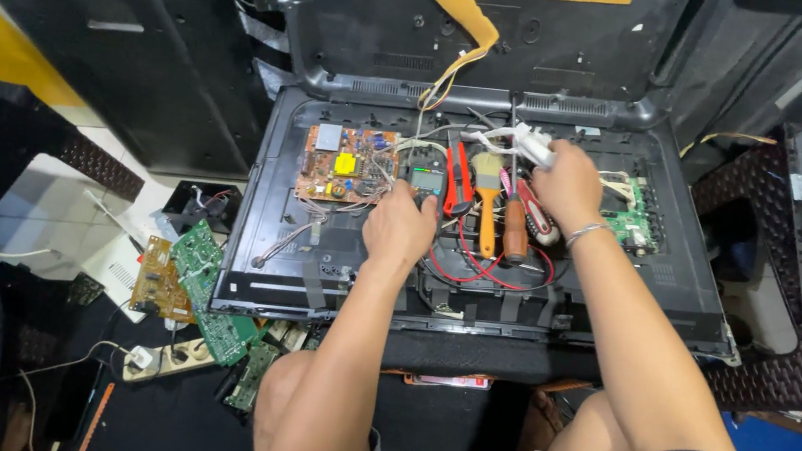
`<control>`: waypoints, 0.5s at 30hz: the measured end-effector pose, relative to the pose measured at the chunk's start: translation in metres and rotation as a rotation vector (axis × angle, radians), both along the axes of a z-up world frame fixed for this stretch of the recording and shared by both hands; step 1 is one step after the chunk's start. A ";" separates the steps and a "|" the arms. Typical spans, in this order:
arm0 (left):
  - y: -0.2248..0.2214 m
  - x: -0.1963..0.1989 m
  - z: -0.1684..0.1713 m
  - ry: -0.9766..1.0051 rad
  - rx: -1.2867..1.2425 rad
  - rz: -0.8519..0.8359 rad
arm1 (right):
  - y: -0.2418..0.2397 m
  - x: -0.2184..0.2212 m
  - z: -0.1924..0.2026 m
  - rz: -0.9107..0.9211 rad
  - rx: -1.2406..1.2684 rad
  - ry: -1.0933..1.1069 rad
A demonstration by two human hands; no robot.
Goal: Repairing and diagnosing internal components of a television using a multimeter and hand tools.
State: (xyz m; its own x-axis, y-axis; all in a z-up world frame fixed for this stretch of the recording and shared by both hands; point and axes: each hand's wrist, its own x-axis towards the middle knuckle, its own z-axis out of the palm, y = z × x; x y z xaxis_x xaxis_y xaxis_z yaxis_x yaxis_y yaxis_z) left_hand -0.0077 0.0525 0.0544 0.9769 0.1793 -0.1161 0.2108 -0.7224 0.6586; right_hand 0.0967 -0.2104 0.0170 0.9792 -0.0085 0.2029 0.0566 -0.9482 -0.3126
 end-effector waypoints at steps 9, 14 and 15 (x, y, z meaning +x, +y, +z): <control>0.006 -0.002 0.002 0.002 -0.021 -0.035 | 0.024 -0.023 0.029 0.133 0.259 -0.139; 0.000 -0.006 0.013 -0.057 -0.036 -0.018 | 0.045 -0.033 0.028 0.261 0.318 -0.028; -0.001 -0.008 0.019 -0.073 -0.076 0.011 | 0.049 -0.033 0.024 0.270 0.297 0.009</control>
State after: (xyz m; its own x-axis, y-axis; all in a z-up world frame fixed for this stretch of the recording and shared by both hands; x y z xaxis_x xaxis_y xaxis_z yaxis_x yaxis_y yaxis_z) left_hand -0.0155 0.0519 0.0735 0.9812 0.1839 -0.0582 0.1681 -0.6677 0.7252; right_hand 0.0639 -0.1617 0.0413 0.9558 0.1926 0.2223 0.2878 -0.7679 -0.5723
